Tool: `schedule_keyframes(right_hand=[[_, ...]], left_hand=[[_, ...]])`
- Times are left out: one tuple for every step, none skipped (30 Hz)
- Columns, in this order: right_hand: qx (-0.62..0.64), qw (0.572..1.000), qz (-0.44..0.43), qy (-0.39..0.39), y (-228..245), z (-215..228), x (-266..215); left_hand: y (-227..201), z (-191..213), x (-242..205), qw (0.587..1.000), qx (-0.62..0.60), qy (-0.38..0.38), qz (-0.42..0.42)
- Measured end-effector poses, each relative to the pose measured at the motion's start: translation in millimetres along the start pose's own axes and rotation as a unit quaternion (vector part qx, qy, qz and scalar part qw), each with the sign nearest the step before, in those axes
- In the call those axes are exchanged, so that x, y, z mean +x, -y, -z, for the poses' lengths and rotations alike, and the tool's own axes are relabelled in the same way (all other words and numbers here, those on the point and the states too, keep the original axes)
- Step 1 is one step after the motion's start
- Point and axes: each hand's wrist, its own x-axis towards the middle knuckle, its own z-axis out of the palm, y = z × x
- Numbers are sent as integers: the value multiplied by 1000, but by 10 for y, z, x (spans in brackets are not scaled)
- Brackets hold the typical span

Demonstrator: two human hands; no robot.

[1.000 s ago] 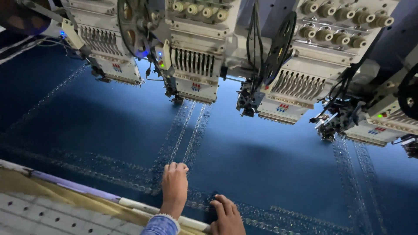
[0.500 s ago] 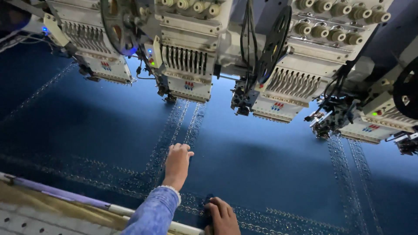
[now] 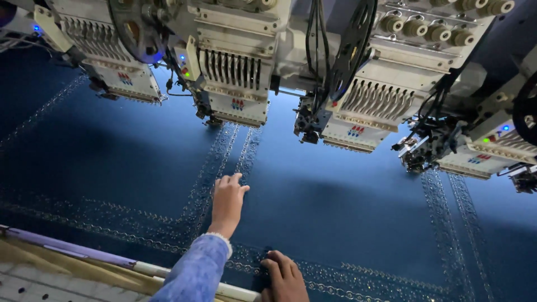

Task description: The person threads multiple industrial sewing machines in a row. They pull thread from the spools, guide it through the machine's tensioners and guides, and insert it into the needle area.

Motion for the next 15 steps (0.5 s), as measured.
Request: schedule_keyframes(right_hand=[[0, 1000, 14, -2, -26, -8, -9], [-1, 1000, 28, -4, -57, -14, -19], [-4, 1000, 26, -7, -74, -29, 7], [4, 1000, 19, -13, -93, -43, 32], [17, 1000, 10, -14, -66, -79, 2], [18, 1000, 8, -12, -49, -91, -46], [13, 1000, 9, -26, -59, -100, -42], [7, 999, 10, -41, -68, -108, -37], [7, 999, 9, -42, -19, -4, 9], [13, 1000, -7, 14, 31, 98, 54], [21, 997, -22, 73, 97, 187, 67], [22, 997, -23, 74, 57, 86, 12], [8, 999, -10, 52, -11, 3, 7], [-6, 1000, 3, 30, -77, -78, 4], [-7, 1000, 3, 30, -73, -81, 10]], left_hand=[[-14, -36, 35, 1000, 11, -1, -14], [-30, -74, 69, 999, 22, -2, -28], [-11, -117, 110, 999, 19, -3, -31], [7, -160, 152, 999, 13, -11, -30], [61, -177, 128, 1000, 9, -16, -23], [100, -191, 86, 1000, 10, -13, -22], [128, -213, 97, 999, 23, -1, -23], [156, -235, 109, 999, 35, 10, -23], [141, -213, 138, 999, 35, 11, -25], [127, -190, 166, 999, 30, 29, -20], [137, -156, 150, 998, 26, 49, -12], [167, -176, 131, 998, 27, 51, -10], [173, -208, 170, 997, 22, 58, -34], [178, -237, 212, 996, 18, 66, -59], [172, -261, 260, 996, 17, 66, -59]])
